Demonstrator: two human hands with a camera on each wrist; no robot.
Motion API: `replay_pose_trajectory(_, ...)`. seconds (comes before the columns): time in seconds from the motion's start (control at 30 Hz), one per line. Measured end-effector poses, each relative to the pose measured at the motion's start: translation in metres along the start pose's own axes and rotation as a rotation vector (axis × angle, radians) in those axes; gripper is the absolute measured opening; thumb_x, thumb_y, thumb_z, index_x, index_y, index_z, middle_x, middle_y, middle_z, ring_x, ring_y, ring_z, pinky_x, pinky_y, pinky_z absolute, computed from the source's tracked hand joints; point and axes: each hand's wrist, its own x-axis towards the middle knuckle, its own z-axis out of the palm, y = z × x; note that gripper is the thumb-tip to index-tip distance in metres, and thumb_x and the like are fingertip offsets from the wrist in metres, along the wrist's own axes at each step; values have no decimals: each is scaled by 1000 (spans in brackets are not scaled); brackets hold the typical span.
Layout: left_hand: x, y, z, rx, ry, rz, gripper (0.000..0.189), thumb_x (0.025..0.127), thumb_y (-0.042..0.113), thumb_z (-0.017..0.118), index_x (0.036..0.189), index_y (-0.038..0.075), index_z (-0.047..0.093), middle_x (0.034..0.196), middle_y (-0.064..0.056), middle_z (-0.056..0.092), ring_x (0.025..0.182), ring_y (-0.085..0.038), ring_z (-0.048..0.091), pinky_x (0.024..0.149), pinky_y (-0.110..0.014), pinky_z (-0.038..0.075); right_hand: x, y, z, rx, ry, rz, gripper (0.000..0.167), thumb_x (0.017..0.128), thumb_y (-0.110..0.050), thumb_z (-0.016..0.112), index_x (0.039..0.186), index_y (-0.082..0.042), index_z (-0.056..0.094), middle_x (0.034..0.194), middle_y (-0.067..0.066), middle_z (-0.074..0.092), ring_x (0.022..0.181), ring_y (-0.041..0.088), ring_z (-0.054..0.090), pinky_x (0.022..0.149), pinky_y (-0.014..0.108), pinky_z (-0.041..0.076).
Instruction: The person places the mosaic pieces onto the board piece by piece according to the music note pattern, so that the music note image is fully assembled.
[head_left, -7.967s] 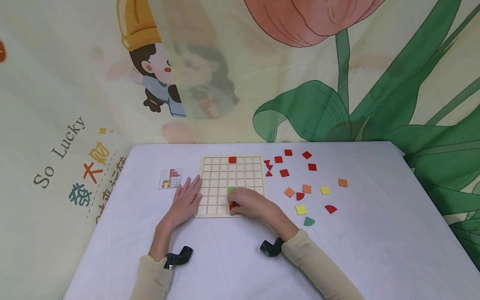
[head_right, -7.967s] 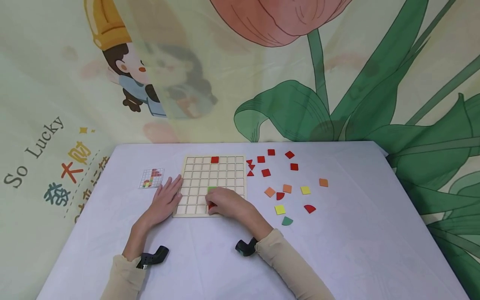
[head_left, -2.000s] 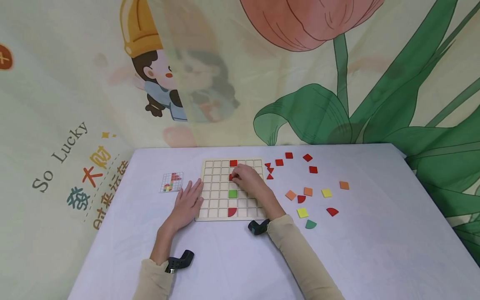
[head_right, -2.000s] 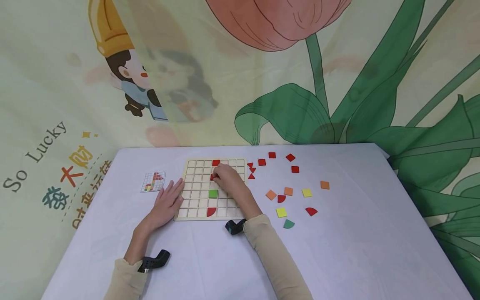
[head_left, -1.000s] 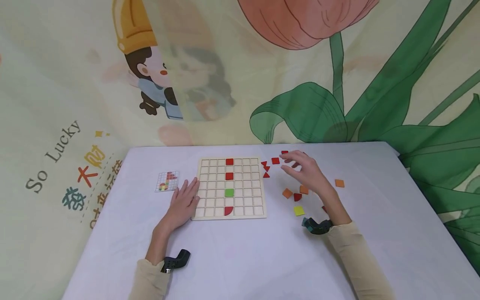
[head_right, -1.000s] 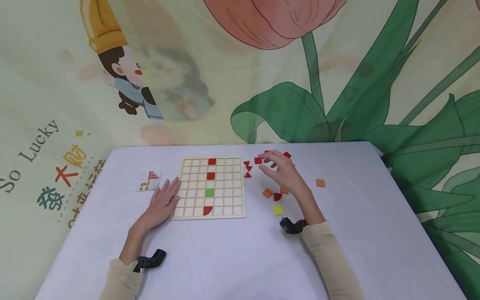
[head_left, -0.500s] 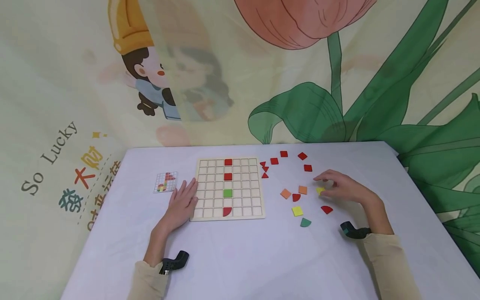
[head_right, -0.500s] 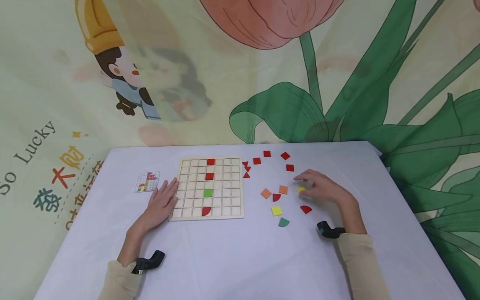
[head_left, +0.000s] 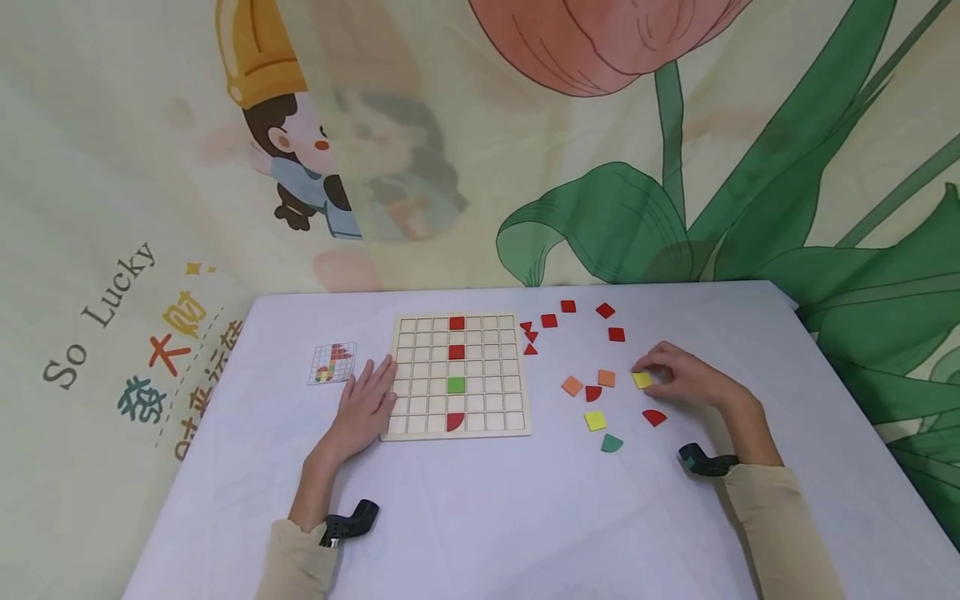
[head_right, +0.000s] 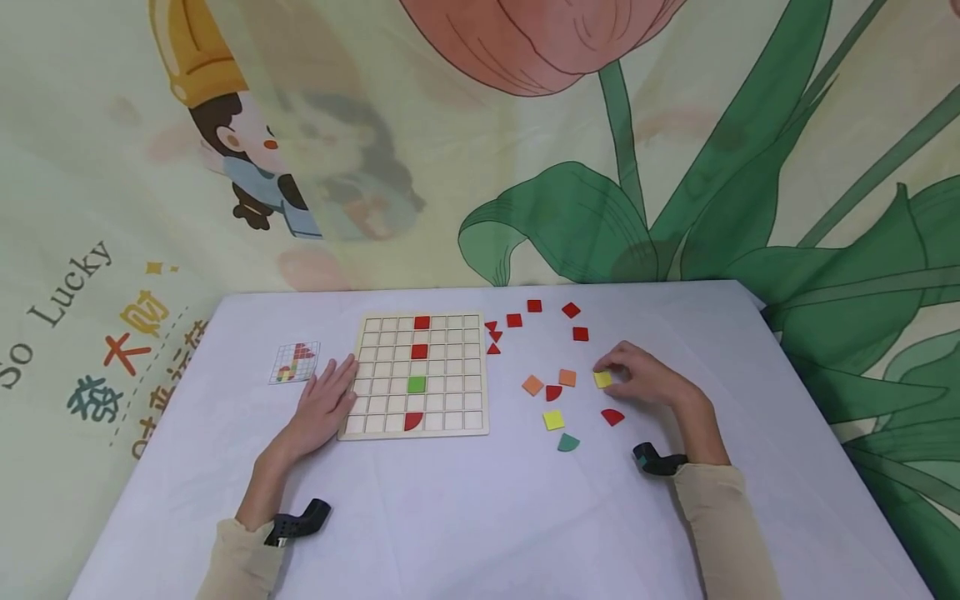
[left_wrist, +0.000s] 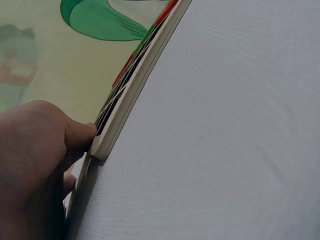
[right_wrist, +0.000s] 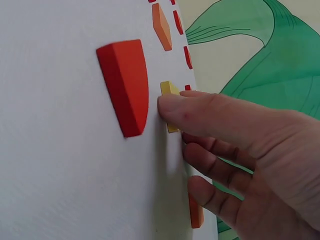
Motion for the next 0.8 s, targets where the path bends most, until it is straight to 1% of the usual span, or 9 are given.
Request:
replay_pose_trajectory(0.13, 1, -2, 1, 6, -2, 6, 56, 104, 24, 37, 155, 9, 20, 164, -8, 15, 153, -37, 1, 120, -59, -5, 2, -1, 1, -12, 34, 2, 28, 81, -13, 76, 107, -6, 71, 106, 11, 60, 100, 26, 56, 83, 33, 54)
replay_pose_trajectory(0.23, 1, -2, 1, 8, -1, 6, 56, 103, 24, 37, 155, 9, 20, 164, -9, 15, 152, -37, 1, 120, -59, -5, 4, -1, 2, -24, 45, 7, 27, 81, -12, 76, 107, -5, 70, 106, 12, 61, 100, 26, 56, 84, 34, 54)
replay_pose_trajectory(0.33, 0, -2, 1, 7, 5, 6, 56, 103, 24, 37, 155, 9, 21, 164, -9, 16, 152, -37, 2, 120, -59, -5, 6, -2, 3, -31, 58, 8, 29, 82, -10, 74, 110, -4, 67, 108, 13, 62, 100, 27, 56, 85, 37, 55)
replay_pose_trajectory(0.43, 0, -2, 1, 2, 16, 13, 56, 103, 24, 37, 155, 8, 22, 164, -10, 16, 152, -37, 2, 120, -59, -4, 8, -5, 3, -17, 101, 21, 32, 83, -9, 73, 113, -3, 65, 111, 14, 62, 101, 28, 56, 87, 43, 56)
replay_pose_trajectory(0.5, -1, -2, 1, -2, 17, 14, 56, 103, 23, 37, 154, 7, 22, 164, -10, 17, 152, -37, 3, 120, -59, -4, 9, -7, 3, -11, 136, 17, 33, 83, -8, 72, 115, -2, 64, 111, 15, 63, 101, 29, 56, 87, 44, 57)
replay_pose_trajectory(0.57, -1, -2, 2, -4, 16, 14, 56, 103, 23, 37, 154, 7, 22, 164, -11, 17, 152, -38, 3, 120, -60, -4, 9, -10, 3, -9, 171, 6, 34, 84, -8, 72, 116, -3, 65, 112, 15, 63, 102, 29, 58, 86, 39, 57)
replay_pose_trajectory(0.7, -2, -2, 2, -6, 13, 8, 56, 103, 23, 37, 154, 7, 22, 164, -10, 17, 152, -38, 3, 120, -59, -5, 10, -20, 5, -27, 241, -41, 34, 83, -9, 74, 115, -3, 67, 109, 14, 66, 99, 27, 61, 79, 19, 52)
replay_pose_trajectory(0.73, -2, -1, 2, -2, 16, 8, 56, 103, 23, 37, 154, 7, 22, 164, -10, 17, 152, -38, 3, 120, -59, -5, 10, -23, 6, -26, 253, -51, 34, 83, -9, 74, 115, -3, 67, 108, 14, 66, 99, 27, 61, 77, 15, 51)
replay_pose_trajectory(0.8, -2, -1, 0, 2, 21, 11, 56, 103, 22, 38, 154, 7, 22, 164, -10, 17, 152, -38, 3, 120, -60, -4, 12, -30, 9, -33, 271, -69, 34, 82, -10, 75, 115, -3, 67, 106, 13, 67, 97, 27, 62, 75, 13, 50)
